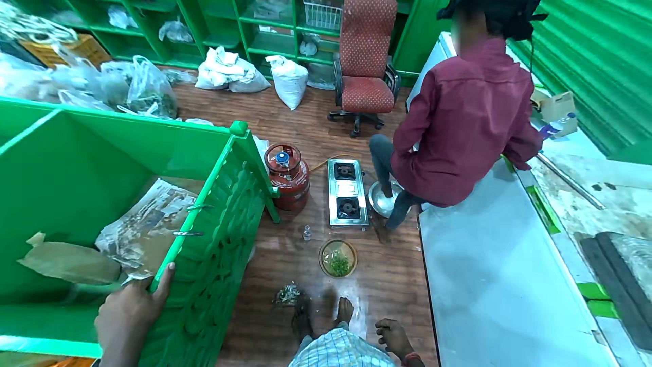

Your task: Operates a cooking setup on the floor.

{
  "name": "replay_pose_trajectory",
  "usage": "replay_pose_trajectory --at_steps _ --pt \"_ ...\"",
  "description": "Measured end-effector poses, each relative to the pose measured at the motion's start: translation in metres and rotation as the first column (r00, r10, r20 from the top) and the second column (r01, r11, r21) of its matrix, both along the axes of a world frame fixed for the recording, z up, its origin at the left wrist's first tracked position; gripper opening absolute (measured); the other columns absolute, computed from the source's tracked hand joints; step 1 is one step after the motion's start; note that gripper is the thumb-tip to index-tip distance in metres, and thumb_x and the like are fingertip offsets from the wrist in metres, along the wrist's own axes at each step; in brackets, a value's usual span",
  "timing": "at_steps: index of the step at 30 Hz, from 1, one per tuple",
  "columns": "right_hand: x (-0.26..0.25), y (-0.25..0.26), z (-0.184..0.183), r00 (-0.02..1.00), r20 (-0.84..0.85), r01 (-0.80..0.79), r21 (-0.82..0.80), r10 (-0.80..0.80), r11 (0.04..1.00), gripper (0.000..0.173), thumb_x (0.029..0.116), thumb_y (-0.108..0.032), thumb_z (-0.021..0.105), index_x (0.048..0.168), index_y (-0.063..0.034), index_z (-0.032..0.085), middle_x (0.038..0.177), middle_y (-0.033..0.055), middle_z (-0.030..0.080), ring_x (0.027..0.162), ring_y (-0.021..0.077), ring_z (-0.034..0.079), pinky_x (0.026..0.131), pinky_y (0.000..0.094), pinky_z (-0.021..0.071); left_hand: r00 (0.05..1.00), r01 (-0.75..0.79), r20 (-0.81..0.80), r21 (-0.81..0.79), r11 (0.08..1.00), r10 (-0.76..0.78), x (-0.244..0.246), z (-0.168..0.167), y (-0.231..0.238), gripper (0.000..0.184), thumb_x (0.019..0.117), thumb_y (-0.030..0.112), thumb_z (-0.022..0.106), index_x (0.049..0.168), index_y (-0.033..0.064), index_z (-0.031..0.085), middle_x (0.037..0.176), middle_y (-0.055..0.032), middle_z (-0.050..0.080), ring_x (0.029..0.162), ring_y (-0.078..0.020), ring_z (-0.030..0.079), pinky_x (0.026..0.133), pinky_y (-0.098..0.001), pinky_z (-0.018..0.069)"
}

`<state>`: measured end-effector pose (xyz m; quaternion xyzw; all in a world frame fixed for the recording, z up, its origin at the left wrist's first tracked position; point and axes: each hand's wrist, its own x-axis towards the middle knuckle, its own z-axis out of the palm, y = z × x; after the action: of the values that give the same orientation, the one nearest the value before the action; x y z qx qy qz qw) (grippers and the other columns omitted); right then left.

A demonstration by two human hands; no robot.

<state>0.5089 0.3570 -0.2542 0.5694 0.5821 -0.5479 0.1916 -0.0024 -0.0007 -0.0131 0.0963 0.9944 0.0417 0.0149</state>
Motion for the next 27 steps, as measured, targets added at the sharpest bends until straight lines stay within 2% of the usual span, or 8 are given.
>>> replay_pose_trajectory --at_steps 5,8,12,16,24,27 --pt "-0.0007 0.0007 0.0021 1.0 0.003 -0.005 -0.013 0.005 1.0 0.024 0.1003 -0.01 0.059 0.121 -0.0068 0.071 0.107 0.0132 0.075 0.087 0.0262 0.074 0.073 0.0459 0.0608 1.0 -0.002 0.016 0.018 1.0 0.001 0.0006 0.0011 -0.0001 0.091 0.0932 0.083 0.027 0.095 0.0069 0.077 0.104 -0.0273 0.071 0.103 -0.0506 0.067 0.079 -0.0717 0.0503" --pt "0.0005 0.0009 -0.0006 1.0 -0.003 -0.006 -0.008 0.006 1.0 0.023 0.1 -0.009 0.059 0.12 -0.0065 0.071 0.106 0.013 0.075 0.085 0.0261 0.074 0.072 0.0453 0.0607 1.0 -0.009 0.017 0.008 1.0 0.009 0.0009 0.0023 0.0005 0.092 0.0932 0.083 0.026 0.094 0.0073 0.077 0.099 -0.0276 0.072 0.1 -0.0511 0.068 0.077 -0.0717 0.0506" --pt "0.0001 0.0008 0.0002 1.0 0.001 -0.012 0.002 0.012 1.0 0.024 0.1 -0.011 0.059 0.12 -0.0073 0.072 0.107 0.0125 0.076 0.086 0.0257 0.074 0.072 0.0463 0.0607 0.999 -0.012 0.039 0.009 1.0 0.012 0.0003 0.0017 0.0005 0.092 0.0934 0.083 0.025 0.097 0.008 0.077 0.1 -0.0286 0.072 0.102 -0.0528 0.067 0.079 -0.0724 0.0501" --pt "-0.0001 0.0 0.002 1.0 0.005 -0.012 -0.005 0.012 1.0 0.024 0.0996 -0.01 0.059 0.12 -0.0076 0.072 0.108 0.0127 0.075 0.087 0.0268 0.074 0.073 0.0472 0.0608 1.0 0.012 0.02 0.017 1.0 -0.013 -0.0014 -0.0009 -0.0022 0.092 0.0938 0.083 0.025 0.091 0.0069 0.076 0.094 -0.0281 0.071 0.097 -0.0528 0.068 0.075 -0.0718 0.0503" --pt "-0.0025 0.0002 0.0011 1.0 0.004 -0.007 -0.014 0.007 1.0 0.024 0.0997 -0.01 0.059 0.12 -0.0067 0.072 0.107 0.0127 0.076 0.086 0.0261 0.074 0.073 0.0463 0.0605 0.998 0.018 0.066 0.009 1.0 -0.019 -0.0033 0.0009 -0.0009 0.091 0.0959 0.08 0.025 0.087 0.0039 0.073 0.09 -0.0282 0.07 0.094 -0.0516 0.068 0.075 -0.071 0.0509" --pt "-0.0038 -0.0002 0.0017 1.0 0.008 -0.014 -0.016 0.014 1.0 0.024 0.0998 -0.01 0.059 0.12 -0.0063 0.072 0.108 0.0134 0.076 0.088 0.0274 0.075 0.074 0.0478 0.0606 0.996 0.007 0.088 -0.009 1.0 -0.007 -0.0053 -0.0003 -0.0017 0.093 0.0949 0.082 0.022 0.092 0.004 0.074 0.094 -0.0286 0.071 0.097 -0.0515 0.069 0.077 -0.071 0.0515"
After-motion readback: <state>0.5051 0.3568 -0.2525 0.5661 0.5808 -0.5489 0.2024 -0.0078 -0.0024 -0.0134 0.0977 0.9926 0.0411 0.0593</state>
